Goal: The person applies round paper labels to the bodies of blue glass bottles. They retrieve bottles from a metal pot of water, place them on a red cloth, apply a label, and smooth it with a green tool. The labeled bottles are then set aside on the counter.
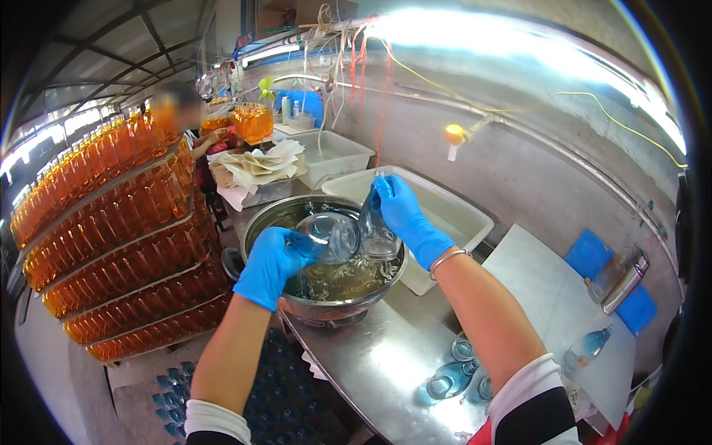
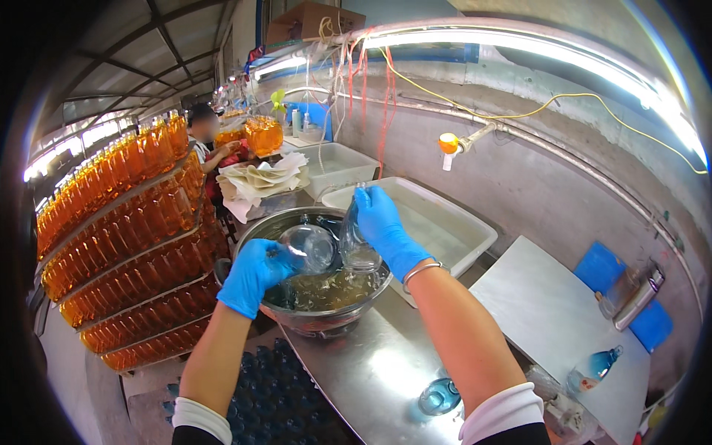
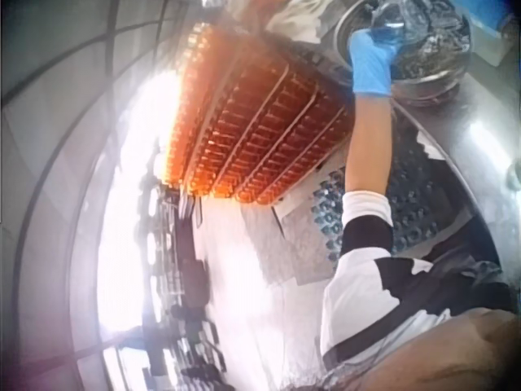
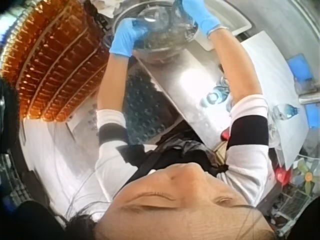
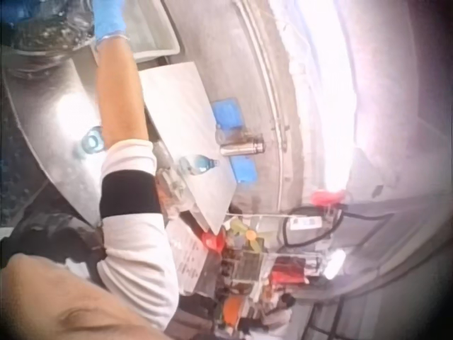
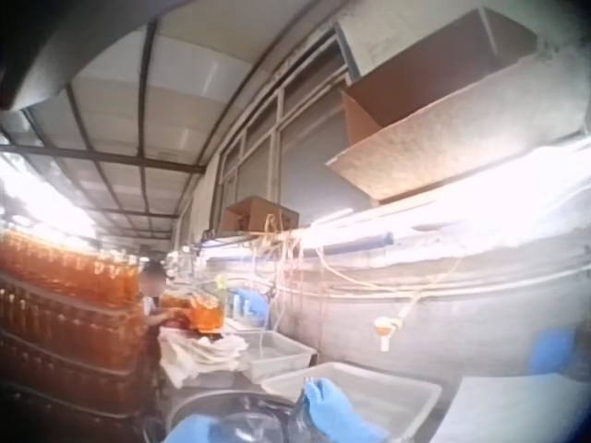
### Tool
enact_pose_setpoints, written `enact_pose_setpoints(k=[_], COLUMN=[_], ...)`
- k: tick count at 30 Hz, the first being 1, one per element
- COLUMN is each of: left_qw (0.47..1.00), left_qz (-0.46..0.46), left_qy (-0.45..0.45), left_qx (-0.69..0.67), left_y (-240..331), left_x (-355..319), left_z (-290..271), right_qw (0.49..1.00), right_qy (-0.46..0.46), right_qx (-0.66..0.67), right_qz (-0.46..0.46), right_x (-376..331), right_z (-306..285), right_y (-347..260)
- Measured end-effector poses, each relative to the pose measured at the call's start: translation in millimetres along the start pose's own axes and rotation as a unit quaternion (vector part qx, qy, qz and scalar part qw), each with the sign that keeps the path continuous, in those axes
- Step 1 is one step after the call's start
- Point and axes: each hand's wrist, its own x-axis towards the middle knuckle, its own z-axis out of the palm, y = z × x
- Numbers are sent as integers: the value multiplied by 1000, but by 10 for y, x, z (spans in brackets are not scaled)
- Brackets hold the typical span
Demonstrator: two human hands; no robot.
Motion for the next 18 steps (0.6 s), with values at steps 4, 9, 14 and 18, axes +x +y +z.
enact_pose_setpoints(k=[4, 9, 14, 18], left_qw=[775, 933, 953, 946], left_qz=[209, -41, 30, 62], left_qy=[-141, -176, -96, -115], left_qx=[580, -312, -286, -296], left_y=[-308, -287, -486, -515], left_x=[-32, -51, -316, -446], left_z=[248, 320, 570, 528], right_qw=[953, 787, 496, 364], right_qy=[-73, -281, -328, -363], right_qx=[-274, -506, -710, -761], right_qz=[-110, -216, -378, -397], right_x=[-118, -159, -262, -399], right_z=[-181, -47, 1, 40], right_y=[-541, -969, -679, -556])
